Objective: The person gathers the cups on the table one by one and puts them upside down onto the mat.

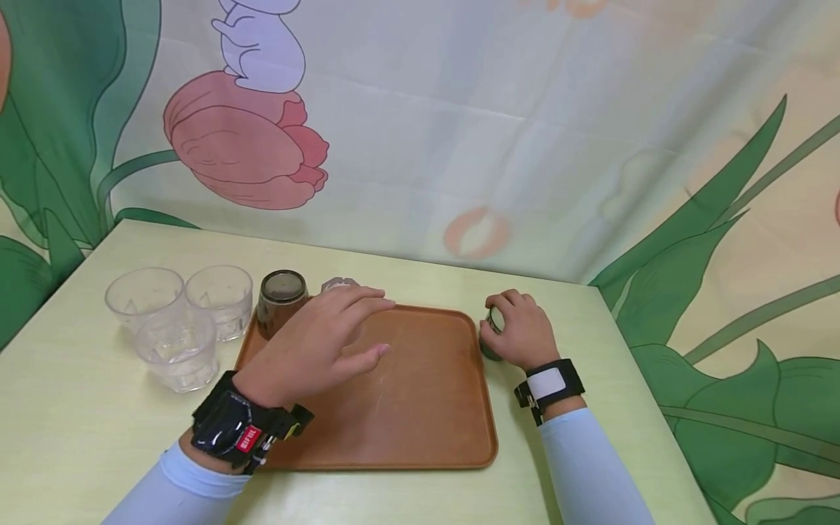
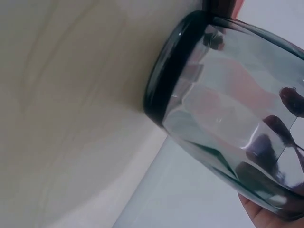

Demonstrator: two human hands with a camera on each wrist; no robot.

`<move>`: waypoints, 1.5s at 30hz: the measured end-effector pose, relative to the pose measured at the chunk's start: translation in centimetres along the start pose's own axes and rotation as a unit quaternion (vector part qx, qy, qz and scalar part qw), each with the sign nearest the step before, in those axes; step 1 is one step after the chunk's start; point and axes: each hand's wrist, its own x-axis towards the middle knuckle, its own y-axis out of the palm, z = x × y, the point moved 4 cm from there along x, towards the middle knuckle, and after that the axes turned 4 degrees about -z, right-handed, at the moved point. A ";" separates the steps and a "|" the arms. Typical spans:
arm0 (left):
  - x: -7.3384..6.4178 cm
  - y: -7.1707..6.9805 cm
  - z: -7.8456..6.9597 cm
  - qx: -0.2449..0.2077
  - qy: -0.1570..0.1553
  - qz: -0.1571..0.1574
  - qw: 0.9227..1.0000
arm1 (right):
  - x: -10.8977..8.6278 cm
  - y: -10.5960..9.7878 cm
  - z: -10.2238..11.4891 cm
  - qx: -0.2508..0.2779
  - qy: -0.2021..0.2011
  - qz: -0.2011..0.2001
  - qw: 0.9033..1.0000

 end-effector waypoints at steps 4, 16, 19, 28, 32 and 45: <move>0.0 -0.1 0.0 0.000 0.000 0.000 1.000 | 0.0 -0.1 0.1 0.003 0.002 -0.004 1.000; 0.1 -0.1 -0.1 0.002 0.003 0.002 1.000 | 0.0 -0.1 0.3 -0.009 0.011 0.001 1.000; 0.1 -0.2 -0.1 0.005 0.005 0.003 1.000 | 0.0 -0.2 0.3 -0.011 0.010 -0.001 1.000; 0.1 -0.2 0.1 0.004 -0.006 0.004 1.000 | 0.3 -0.3 0.5 -0.014 0.007 0.017 1.000; 0.2 -0.2 0.1 0.008 0.001 0.006 1.000 | 0.4 -0.1 0.4 -0.015 0.001 0.029 0.999; 0.0 0.5 0.2 0.011 -0.004 0.010 1.000 | 0.0 -0.3 0.1 0.004 -0.019 0.006 1.000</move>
